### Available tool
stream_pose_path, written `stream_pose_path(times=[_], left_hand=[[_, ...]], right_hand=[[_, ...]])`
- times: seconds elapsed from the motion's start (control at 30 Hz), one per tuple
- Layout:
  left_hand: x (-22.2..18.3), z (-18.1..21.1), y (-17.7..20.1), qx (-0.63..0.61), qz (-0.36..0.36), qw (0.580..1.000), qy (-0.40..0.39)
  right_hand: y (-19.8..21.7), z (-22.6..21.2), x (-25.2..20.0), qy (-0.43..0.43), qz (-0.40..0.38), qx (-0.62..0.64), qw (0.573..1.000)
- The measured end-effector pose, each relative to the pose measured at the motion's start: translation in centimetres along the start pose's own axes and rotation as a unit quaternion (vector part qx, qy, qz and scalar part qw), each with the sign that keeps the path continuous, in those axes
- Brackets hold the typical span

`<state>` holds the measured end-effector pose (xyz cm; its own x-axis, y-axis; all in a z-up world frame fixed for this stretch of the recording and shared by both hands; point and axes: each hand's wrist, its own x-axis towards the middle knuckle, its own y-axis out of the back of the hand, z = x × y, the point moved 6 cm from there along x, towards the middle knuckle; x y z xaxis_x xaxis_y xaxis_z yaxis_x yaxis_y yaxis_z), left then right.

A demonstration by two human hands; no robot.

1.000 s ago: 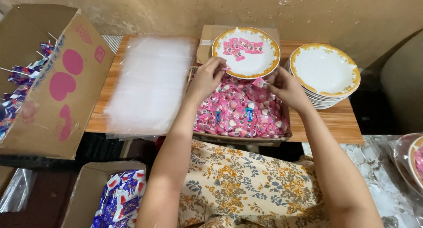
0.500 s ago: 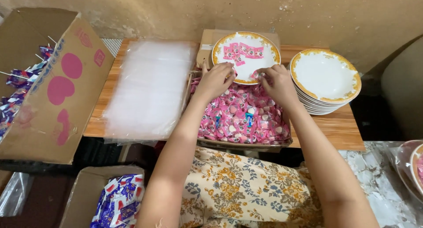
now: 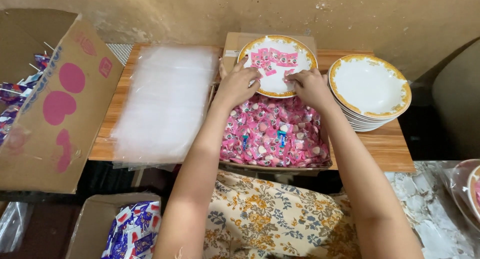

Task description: Arranging small pink food packets into a box and wrapping decorative plates in plastic to place on top.

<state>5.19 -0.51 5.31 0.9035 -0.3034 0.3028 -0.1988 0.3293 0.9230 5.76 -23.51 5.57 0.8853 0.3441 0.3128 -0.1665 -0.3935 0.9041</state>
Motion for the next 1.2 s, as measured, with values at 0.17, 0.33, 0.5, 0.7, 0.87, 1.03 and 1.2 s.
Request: stream_pose_path(times=[0.17, 0.33, 0.5, 0.7, 0.87, 1.03, 1.2], left_hand=[[0.4, -0.3, 0.4, -0.007, -0.003, 1.000, 0.006], [1.4, -1.0, -0.6, -0.015, -0.020, 1.000, 0.017], [2.0, -1.4, -1.6, -0.019, -0.020, 0.999, 0.023], [0.3, -0.7, 1.6, -0.097, 0.041, 0.994, -0.003], [-0.7, -2.5, 3.1, -0.081, 0.096, 0.992, 0.015], [-4.2, -3.1, 4.3, -0.140, 0.006, 0.989, 0.056], [-7.3, -3.2, 0.6, -0.107, -0.253, 0.959, 0.067]], right_hand=[[0.4, 0.3, 1.1, -0.002, -0.022, -0.070, 0.997], [-0.5, 0.9, 2.8, 0.022, -0.049, -0.123, 0.991], [-0.7, 0.0, 3.8, 0.011, -0.064, -0.091, 0.994], [0.4, -1.5, 2.4, 0.032, -0.052, -0.045, 0.997], [2.0, -0.4, 1.3, 0.054, 0.000, -0.004, 0.999], [5.6, -1.7, -1.4, 0.075, 0.037, 0.100, 0.991], [7.2, -3.5, -5.0, 0.002, -0.088, 0.140, 0.986]])
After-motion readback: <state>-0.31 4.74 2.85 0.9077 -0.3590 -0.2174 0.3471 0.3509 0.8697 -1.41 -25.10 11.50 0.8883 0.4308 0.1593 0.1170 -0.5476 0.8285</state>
